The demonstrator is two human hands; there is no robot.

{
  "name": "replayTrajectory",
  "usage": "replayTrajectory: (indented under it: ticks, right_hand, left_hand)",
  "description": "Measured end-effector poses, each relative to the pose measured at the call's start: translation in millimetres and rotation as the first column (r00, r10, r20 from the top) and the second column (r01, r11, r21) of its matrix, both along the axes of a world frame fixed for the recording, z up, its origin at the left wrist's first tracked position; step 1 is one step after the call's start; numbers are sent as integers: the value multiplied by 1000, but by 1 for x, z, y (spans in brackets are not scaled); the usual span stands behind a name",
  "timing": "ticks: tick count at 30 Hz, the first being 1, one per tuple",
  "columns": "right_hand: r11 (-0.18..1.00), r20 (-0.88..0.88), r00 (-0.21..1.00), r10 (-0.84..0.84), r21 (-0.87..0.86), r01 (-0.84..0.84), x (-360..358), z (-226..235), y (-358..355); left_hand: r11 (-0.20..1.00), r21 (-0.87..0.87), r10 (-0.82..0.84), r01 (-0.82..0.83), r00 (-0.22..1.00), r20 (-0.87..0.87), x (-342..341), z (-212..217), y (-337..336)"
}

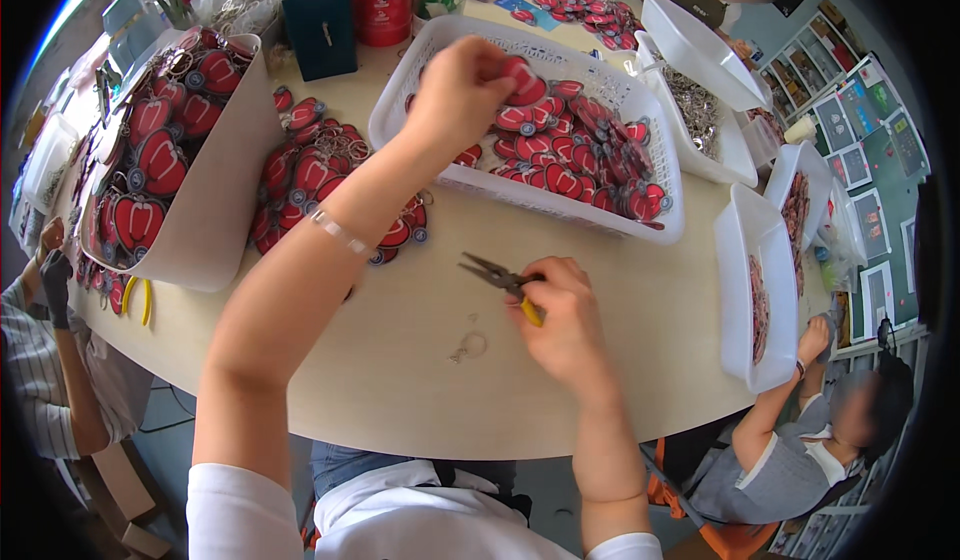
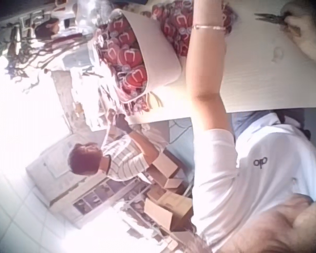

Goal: The person uses pliers to attach split rings and lobster clasps to heart-shaped keychain blanks. They repeatedly open the rings, link the components, and close them to form finished keychains, placing completed units into a pile on the table.

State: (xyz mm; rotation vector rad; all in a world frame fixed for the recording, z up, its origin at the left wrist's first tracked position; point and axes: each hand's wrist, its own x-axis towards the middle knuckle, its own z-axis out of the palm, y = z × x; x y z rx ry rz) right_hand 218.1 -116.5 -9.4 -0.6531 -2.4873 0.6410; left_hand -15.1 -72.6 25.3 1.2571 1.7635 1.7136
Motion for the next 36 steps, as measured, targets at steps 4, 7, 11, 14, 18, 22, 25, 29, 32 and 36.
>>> replayTrajectory:
  ticks: [4, 7, 11, 14, 18, 22, 25, 29, 32, 36]
  right_hand:
    - [994, 56, 992, 113, -9, -113, -10, -10, -9]
    - [994, 100, 989, 108, -5, -108, -13, -15, -10]
    - [992, 107, 986, 125, -32, -122, -14, -19, -8]
    - [994, 111, 988, 108, -31, -105, -12, -18, -7]
    - [947, 25, 998, -59, -316, 64, -6, -2, -1]
    - [716, -107, 994, -5, -695, -71, 0, 16, -6]
    - [719, -152, 985, 84, -675, -166, -3, 15, -10]
    - [741, -111, 991, 79, -658, -133, -2, 13, -13]
    - [741, -99, 991, 89, -658, -132, -3, 13, -12]
    - [672, -93, 988, 120, -725, -150, -2, 13, -10]
  left_hand:
    - [977, 210, -35, -30, 953, 300, 3, 6, -80]
    - [982, 168, 14, -83, 927, 374, 14, 6, -124]
    - [991, 113, -9, -67, 824, 566, 31, -18, -161]
    - [997, 57, -1, -52, 729, 684, 53, -33, -173]
    - [998, -13, -34, 58, 736, 676, 67, -50, -179]
    - [966, -83, -155, 243, 809, 568, 78, -50, -178]
    - [946, -111, -208, 306, 830, 517, 83, -49, -180]
    - [940, -122, -246, 320, 879, 409, 85, -43, -183]
    - [949, -91, -266, 302, 920, 287, 85, -46, -183]
    - [950, -89, -280, 298, 943, 179, 83, -46, -184]
